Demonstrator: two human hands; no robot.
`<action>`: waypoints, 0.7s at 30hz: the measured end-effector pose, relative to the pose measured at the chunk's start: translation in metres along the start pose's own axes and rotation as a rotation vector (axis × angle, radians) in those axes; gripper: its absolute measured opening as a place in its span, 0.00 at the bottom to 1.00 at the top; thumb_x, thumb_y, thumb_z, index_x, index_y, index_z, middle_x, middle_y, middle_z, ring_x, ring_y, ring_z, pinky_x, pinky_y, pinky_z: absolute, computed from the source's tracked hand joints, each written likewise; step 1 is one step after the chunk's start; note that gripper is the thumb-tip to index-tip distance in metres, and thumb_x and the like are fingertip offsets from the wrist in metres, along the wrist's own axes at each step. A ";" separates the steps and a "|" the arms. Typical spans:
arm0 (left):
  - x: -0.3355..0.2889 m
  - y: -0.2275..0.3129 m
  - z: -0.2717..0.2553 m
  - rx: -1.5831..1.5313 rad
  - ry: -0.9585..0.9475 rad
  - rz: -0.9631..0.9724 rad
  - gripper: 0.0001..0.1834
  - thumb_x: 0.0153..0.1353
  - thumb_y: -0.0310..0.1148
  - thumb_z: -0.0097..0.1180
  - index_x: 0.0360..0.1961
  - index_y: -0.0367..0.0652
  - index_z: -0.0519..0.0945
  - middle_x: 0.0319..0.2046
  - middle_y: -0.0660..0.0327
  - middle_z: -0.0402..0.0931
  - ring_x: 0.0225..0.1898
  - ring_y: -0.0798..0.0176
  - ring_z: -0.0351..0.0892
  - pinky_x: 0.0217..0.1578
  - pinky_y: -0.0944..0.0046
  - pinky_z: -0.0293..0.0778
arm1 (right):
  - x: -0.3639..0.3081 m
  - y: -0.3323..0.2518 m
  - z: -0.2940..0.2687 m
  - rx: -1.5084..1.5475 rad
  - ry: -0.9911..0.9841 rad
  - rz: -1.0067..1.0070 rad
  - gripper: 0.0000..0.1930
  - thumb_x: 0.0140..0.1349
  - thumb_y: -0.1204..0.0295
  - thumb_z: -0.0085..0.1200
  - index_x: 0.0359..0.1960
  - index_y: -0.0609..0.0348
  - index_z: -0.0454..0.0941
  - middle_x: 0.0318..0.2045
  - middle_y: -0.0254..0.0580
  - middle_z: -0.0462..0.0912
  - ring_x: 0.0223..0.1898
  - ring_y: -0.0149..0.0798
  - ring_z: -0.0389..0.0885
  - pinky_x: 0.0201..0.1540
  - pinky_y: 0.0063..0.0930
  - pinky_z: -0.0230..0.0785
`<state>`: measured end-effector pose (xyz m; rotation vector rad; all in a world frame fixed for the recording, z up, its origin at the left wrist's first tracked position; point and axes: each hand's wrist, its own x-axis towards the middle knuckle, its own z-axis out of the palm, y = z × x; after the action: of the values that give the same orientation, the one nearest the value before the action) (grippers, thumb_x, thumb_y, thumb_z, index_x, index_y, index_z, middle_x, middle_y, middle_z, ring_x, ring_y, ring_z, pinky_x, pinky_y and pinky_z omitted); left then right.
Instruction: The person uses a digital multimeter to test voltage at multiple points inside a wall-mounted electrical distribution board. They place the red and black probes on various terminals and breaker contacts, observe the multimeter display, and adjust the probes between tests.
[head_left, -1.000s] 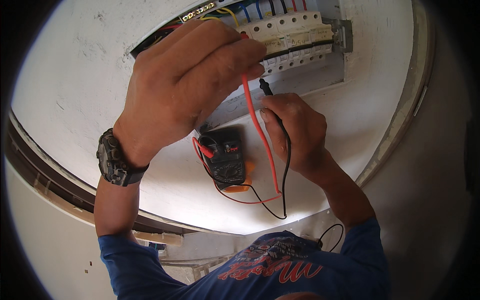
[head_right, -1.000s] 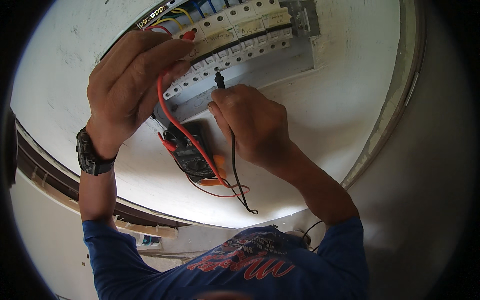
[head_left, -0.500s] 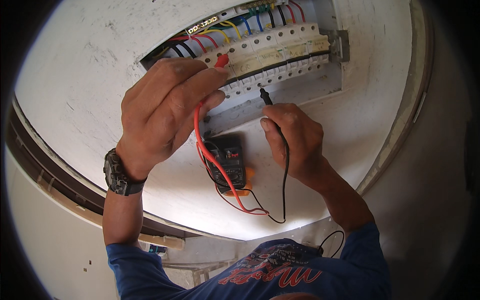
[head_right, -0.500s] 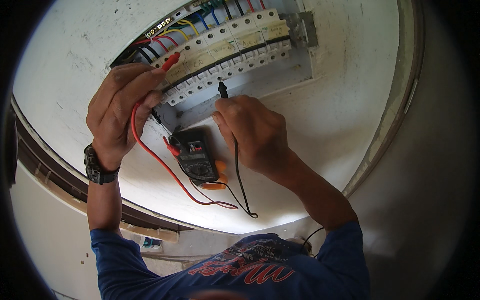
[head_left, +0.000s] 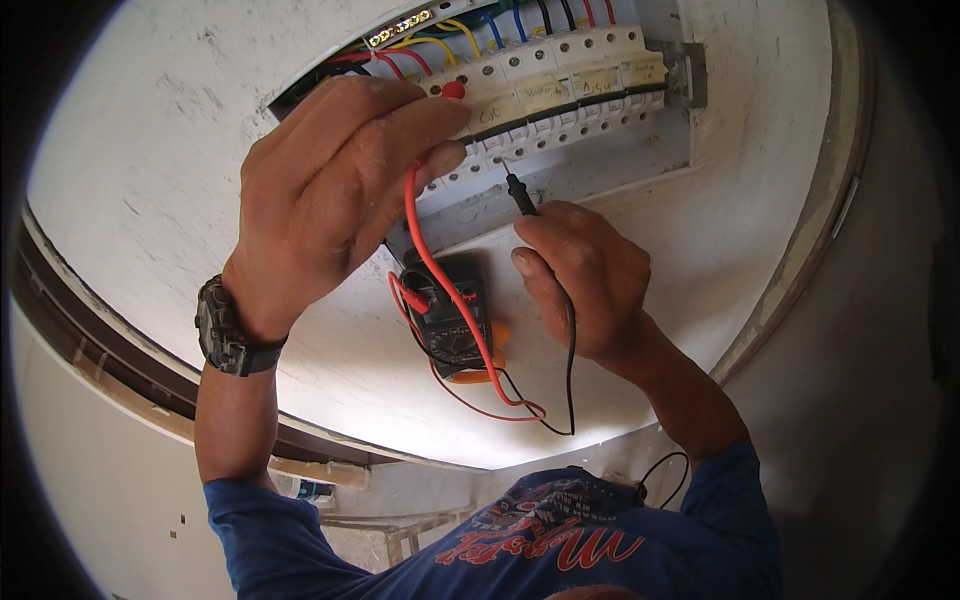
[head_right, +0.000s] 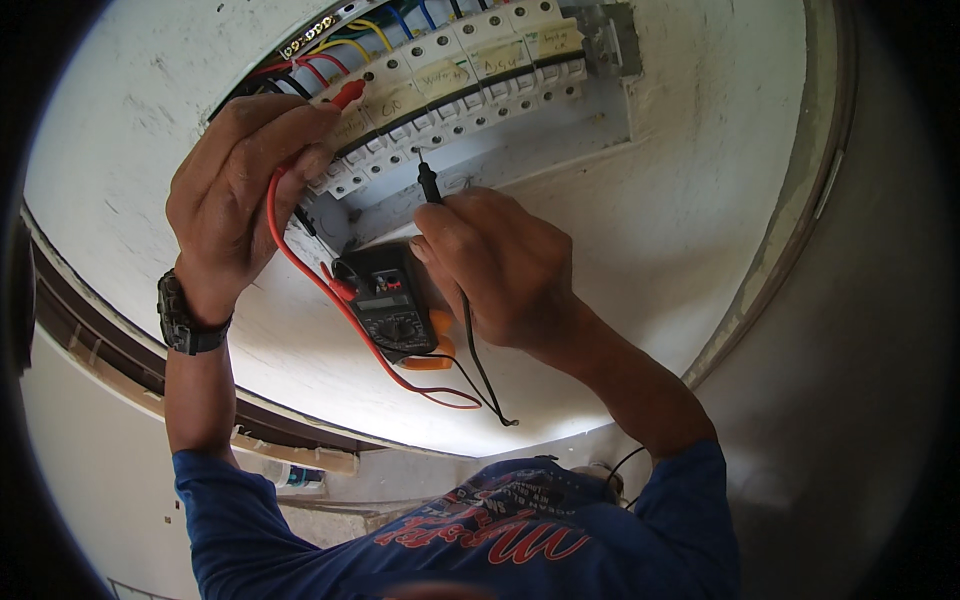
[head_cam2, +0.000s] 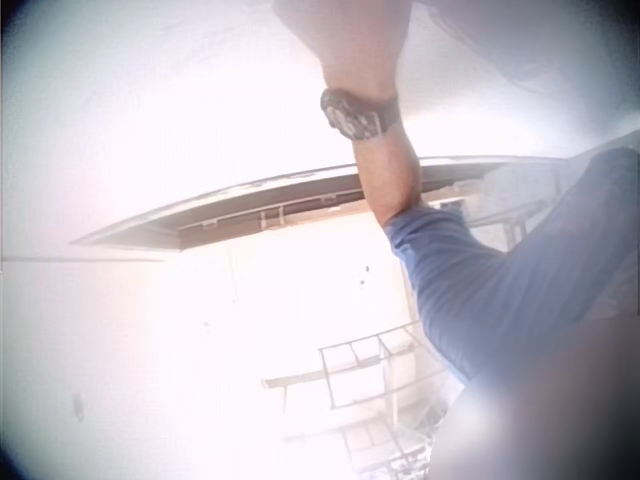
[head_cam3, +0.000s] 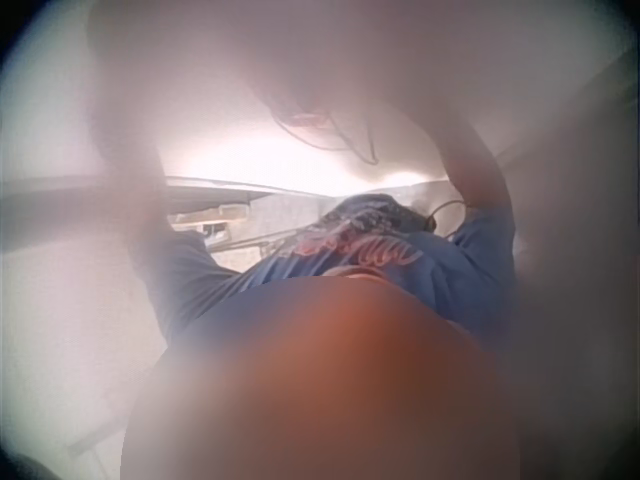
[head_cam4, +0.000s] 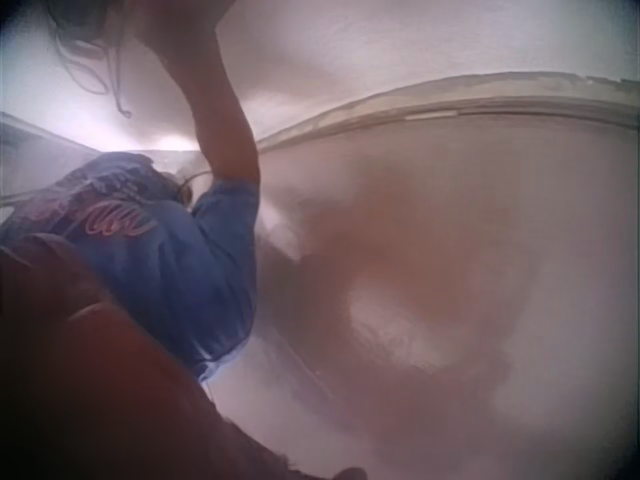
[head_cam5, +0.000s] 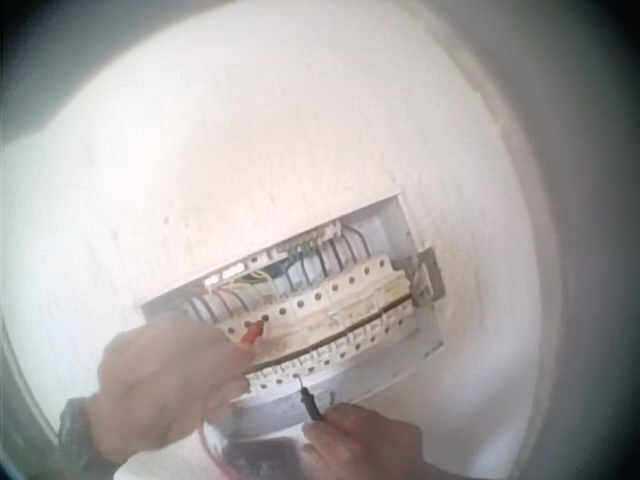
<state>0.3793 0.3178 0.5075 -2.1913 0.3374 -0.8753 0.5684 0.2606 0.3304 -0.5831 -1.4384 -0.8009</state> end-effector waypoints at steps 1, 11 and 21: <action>0.001 -0.001 0.000 0.009 -0.006 0.013 0.15 0.62 0.30 0.66 0.50 0.39 0.82 0.41 0.53 0.87 0.41 0.54 0.88 0.42 0.57 0.88 | 0.000 0.000 0.002 -0.008 -0.003 -0.003 0.20 0.56 0.77 0.69 0.49 0.62 0.75 0.32 0.48 0.83 0.32 0.48 0.86 0.32 0.36 0.80; 0.004 0.000 0.000 0.060 -0.039 0.065 0.18 0.62 0.32 0.66 0.53 0.41 0.83 0.41 0.55 0.87 0.42 0.56 0.88 0.42 0.60 0.88 | -0.002 0.001 0.008 -0.061 -0.032 0.043 0.16 0.55 0.78 0.69 0.44 0.61 0.78 0.31 0.44 0.83 0.32 0.47 0.85 0.31 0.35 0.78; 0.034 0.014 -0.001 -0.208 -0.335 -0.589 0.10 0.59 0.35 0.67 0.42 0.49 0.86 0.33 0.63 0.79 0.34 0.60 0.82 0.31 0.62 0.79 | 0.003 0.002 0.007 -0.037 -0.022 0.025 0.14 0.57 0.79 0.69 0.43 0.60 0.80 0.34 0.44 0.86 0.34 0.45 0.88 0.34 0.33 0.81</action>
<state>0.4046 0.2911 0.5142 -2.6309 -0.4197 -0.7705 0.5654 0.2666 0.3338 -0.6384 -1.4366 -0.8047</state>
